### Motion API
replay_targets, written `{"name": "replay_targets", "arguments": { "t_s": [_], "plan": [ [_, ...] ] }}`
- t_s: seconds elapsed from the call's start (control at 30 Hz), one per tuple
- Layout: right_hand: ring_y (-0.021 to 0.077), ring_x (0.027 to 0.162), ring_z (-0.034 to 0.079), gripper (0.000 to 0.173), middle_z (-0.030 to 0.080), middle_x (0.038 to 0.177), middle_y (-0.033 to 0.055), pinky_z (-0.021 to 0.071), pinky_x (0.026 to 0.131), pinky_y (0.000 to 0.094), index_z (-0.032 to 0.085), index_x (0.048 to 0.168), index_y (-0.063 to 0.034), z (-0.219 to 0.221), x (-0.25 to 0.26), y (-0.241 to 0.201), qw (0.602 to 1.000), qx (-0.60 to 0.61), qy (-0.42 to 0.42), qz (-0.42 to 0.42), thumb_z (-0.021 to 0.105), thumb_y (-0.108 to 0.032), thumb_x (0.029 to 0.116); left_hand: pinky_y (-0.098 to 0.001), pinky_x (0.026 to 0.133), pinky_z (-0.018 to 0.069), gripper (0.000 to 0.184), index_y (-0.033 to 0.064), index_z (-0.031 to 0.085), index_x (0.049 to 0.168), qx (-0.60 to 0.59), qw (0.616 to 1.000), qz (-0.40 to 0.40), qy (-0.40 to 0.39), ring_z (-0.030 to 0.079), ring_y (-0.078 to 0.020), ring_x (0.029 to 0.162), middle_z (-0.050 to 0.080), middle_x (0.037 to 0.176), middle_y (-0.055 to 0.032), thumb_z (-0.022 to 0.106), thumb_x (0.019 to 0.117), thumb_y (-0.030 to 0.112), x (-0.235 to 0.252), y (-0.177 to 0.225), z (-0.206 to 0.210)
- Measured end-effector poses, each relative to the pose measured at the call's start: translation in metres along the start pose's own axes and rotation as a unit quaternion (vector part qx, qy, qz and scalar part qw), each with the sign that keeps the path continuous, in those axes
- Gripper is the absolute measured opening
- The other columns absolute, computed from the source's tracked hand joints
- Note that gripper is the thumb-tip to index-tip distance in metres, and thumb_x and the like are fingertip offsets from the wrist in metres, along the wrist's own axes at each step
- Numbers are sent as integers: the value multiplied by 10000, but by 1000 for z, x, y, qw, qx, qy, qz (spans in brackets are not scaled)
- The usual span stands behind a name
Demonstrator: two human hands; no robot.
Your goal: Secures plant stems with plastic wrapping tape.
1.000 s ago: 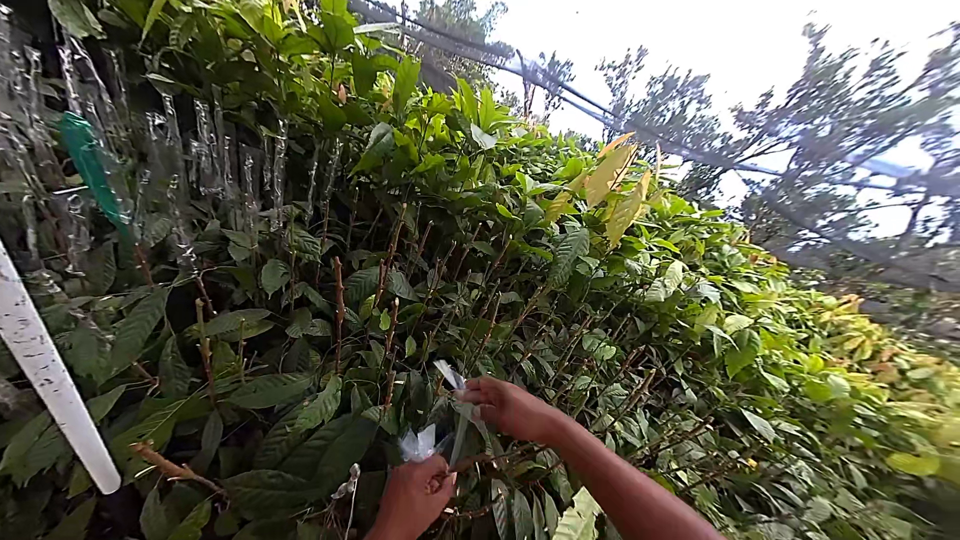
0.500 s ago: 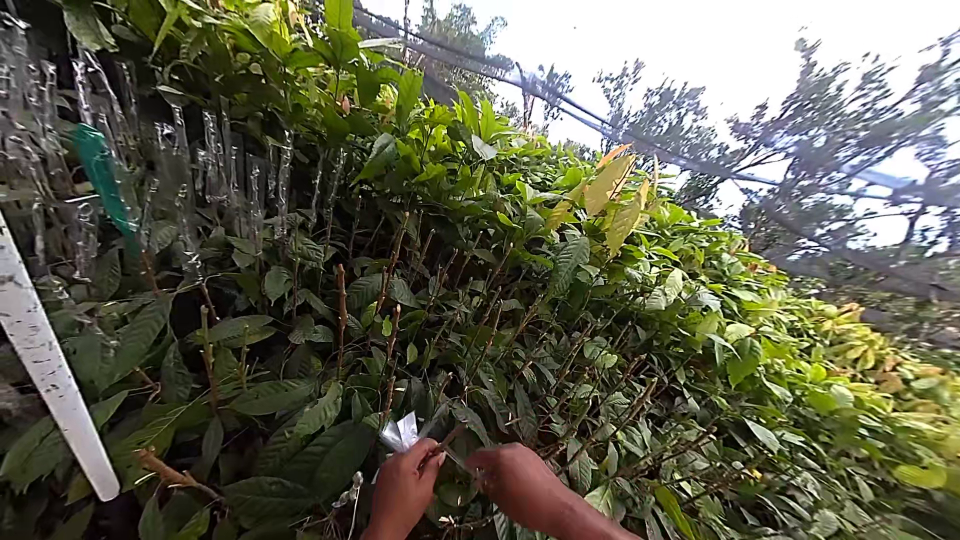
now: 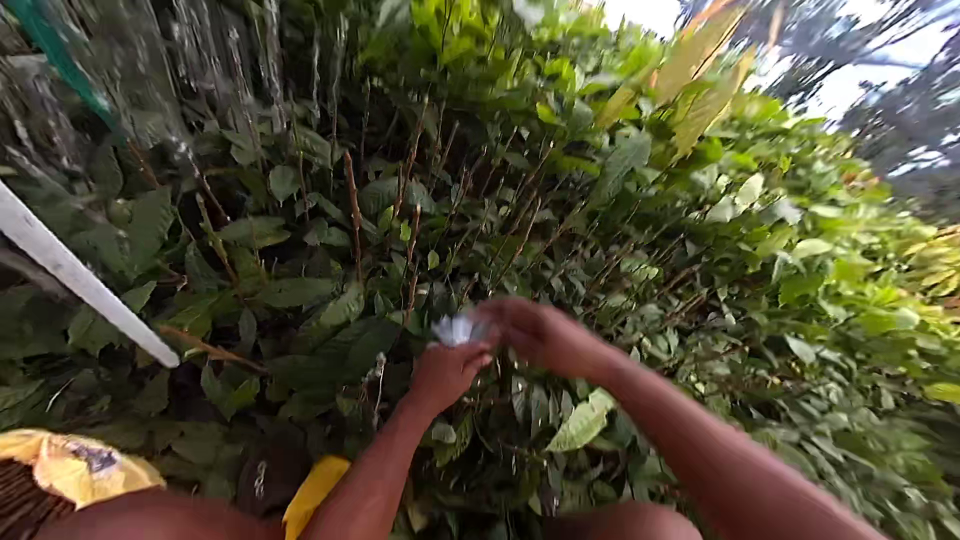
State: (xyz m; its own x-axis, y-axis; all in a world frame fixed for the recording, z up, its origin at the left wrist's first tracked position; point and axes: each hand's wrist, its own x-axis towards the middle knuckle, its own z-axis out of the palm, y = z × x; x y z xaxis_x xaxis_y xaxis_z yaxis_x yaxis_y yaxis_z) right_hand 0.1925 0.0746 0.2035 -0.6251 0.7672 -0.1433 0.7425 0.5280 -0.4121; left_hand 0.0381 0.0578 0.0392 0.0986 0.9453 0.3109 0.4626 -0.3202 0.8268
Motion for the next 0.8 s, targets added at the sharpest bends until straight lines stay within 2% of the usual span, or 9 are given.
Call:
{"name": "replay_targets", "arguments": {
  "t_s": [0.03, 0.1, 0.17, 0.3, 0.4, 0.47, 0.6, 0.7, 0.8],
  "plan": [
    [255, 1085, 698, 368, 702, 1241, 115, 584, 901, 476, 565, 1407, -90, 0, 1, 14, 998, -56, 8, 11, 581, -90, 1039, -512, 823, 599, 292, 50, 744, 1170, -10, 1000, 4, -3, 740, -279, 840, 757, 966, -139, 595, 1033, 261, -5, 0, 0],
    [366, 952, 701, 306, 723, 1001, 147, 577, 751, 578, 641, 1273, -90, 21, -6, 21, 979, -194, 61, 20, 677, -123, 970, -476, 754, 617, 264, 67, 750, 1120, -21, 998, 25, 45, 732, -228, 773, 753, 920, -103, 618, 1023, 274, -1, -10, -1],
    [348, 792, 710, 212, 713, 852, 131, 568, 677, 563, 690, 1167, -86, 41, -19, -4, 983, -172, 70, -3, 665, -193, 986, -502, 747, 612, 223, 70, 741, 1137, -22, 997, 28, 64, 728, -243, 777, 747, 920, -110, 657, 997, 222, 0, -11, 1],
    [236, 981, 734, 347, 738, 1164, 87, 607, 860, 494, 609, 1362, -112, 14, -5, 11, 998, -39, 53, -13, 616, -90, 1016, -530, 762, 606, 244, 78, 760, 1126, -14, 999, 35, 25, 735, -269, 782, 751, 894, -128, 657, 999, 258, -4, -4, 7],
    [363, 858, 701, 234, 712, 916, 145, 576, 723, 568, 664, 1209, -82, 38, -13, 22, 970, -206, 129, -23, 640, -128, 981, -435, 706, 614, 222, 107, 760, 1096, -33, 996, 51, 69, 713, -173, 721, 749, 876, -60, 642, 1008, 273, 1, -11, 1],
    [323, 757, 710, 167, 700, 820, 121, 576, 668, 528, 680, 1109, -69, 49, -22, 0, 974, -183, 119, -53, 616, -178, 1000, -451, 744, 602, 211, 98, 761, 1106, -36, 994, 56, 85, 720, -179, 771, 752, 900, -61, 635, 996, 226, 2, -12, 5],
    [274, 1027, 721, 361, 733, 1169, 93, 587, 879, 534, 627, 1347, -148, 13, -3, 10, 996, -87, 34, -9, 605, -54, 998, -463, 789, 621, 247, 74, 760, 1115, -35, 996, 74, 45, 740, -210, 816, 759, 959, -97, 610, 1021, 247, -1, -5, 7],
    [375, 929, 713, 217, 721, 995, 158, 577, 766, 582, 665, 1207, -97, 28, -7, 18, 978, -193, 81, 21, 600, -114, 1001, -380, 745, 619, 278, 87, 754, 1143, -54, 994, 79, 48, 723, -146, 776, 762, 978, -64, 610, 1018, 290, 1, -6, 7],
    [339, 982, 710, 258, 720, 1064, 172, 557, 891, 546, 659, 1244, -45, 26, -7, 11, 988, -125, 54, 72, 553, -174, 1047, -367, 700, 612, 277, 96, 750, 1170, -67, 991, 87, 77, 712, -139, 738, 760, 972, -62, 609, 1020, 281, 3, -7, 10]
  ]
}}
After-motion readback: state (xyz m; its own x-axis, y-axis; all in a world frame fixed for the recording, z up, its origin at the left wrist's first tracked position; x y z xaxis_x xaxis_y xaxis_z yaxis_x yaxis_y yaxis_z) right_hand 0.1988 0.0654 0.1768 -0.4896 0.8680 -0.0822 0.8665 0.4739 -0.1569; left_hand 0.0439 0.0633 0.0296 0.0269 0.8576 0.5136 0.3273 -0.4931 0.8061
